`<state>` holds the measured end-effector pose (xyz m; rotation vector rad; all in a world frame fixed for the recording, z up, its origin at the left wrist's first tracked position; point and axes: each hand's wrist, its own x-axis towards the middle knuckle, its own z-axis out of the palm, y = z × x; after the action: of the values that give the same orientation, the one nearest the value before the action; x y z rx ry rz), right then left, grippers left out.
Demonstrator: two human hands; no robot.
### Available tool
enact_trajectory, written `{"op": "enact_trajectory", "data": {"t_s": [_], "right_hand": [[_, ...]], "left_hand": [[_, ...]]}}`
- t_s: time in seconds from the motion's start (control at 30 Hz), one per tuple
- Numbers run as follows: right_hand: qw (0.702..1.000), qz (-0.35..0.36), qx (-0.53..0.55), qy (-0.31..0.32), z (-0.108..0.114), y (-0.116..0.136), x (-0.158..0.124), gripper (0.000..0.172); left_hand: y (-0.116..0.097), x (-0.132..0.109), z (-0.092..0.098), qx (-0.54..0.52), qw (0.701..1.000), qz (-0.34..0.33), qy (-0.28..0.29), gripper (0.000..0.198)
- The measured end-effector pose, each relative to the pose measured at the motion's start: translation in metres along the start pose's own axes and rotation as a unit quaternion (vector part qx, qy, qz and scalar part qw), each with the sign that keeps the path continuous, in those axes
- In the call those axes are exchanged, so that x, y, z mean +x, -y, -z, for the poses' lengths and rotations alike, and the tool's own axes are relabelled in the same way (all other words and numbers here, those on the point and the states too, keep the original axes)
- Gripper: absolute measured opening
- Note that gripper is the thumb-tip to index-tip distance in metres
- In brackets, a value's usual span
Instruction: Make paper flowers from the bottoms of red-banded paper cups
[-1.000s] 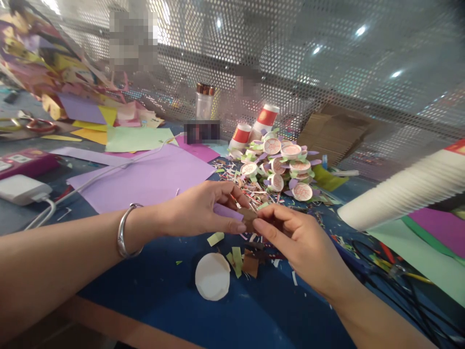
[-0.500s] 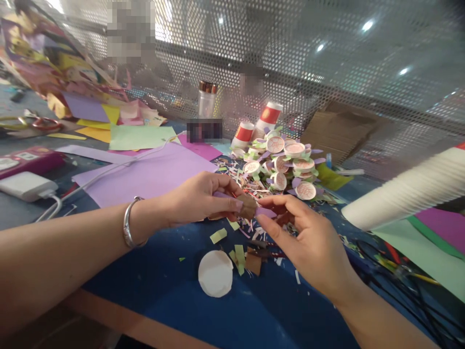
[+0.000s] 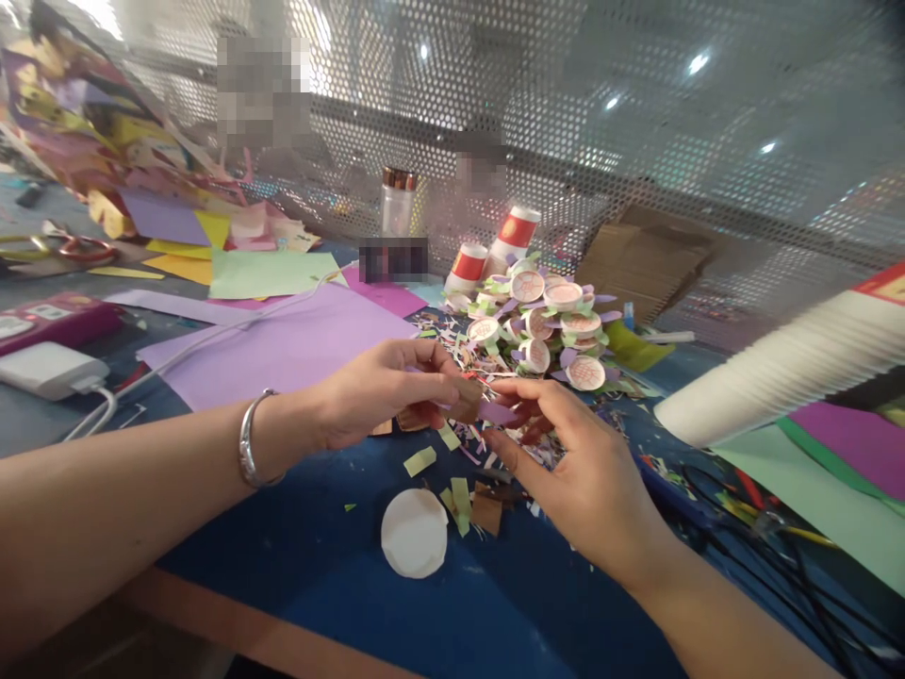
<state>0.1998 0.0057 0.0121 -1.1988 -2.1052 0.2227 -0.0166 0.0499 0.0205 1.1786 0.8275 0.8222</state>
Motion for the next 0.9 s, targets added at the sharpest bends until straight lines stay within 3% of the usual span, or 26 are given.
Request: {"op": "enact_trajectory", "data": {"t_s": [0.2, 0.37, 0.5, 0.63, 0.9], "right_hand": [[0.992, -0.086, 0.093, 0.019, 0.0030, -0.0003, 0.0015, 0.014], [0.983, -0.147, 0.109, 0.026, 0.0050, -0.0057, 0.0013, 0.020], [0.984, -0.150, 0.093, 0.001, 0.0059, -0.0055, 0.0009, 0.030], [0.982, -0.154, 0.106, -0.033, 0.0063, -0.0026, 0.0018, 0.031], [0.980, -0.155, 0.125, 0.016, 0.0055, -0.0069, 0.0023, 0.032]], "left_hand": [[0.0018, 0.0001, 0.0018, -0.018, 0.999, -0.030, -0.009, 0.017], [-0.0010, 0.0015, 0.0031, -0.001, 0.995, -0.081, -0.056, 0.018], [0.0007, 0.0039, 0.0052, 0.028, 0.992, -0.099, -0.076, 0.016], [0.0045, 0.0039, 0.0043, 0.038, 0.994, -0.088, -0.049, 0.015], [0.0050, 0.0009, 0.0004, 0.022, 0.997, -0.055, -0.039, 0.016]]}}
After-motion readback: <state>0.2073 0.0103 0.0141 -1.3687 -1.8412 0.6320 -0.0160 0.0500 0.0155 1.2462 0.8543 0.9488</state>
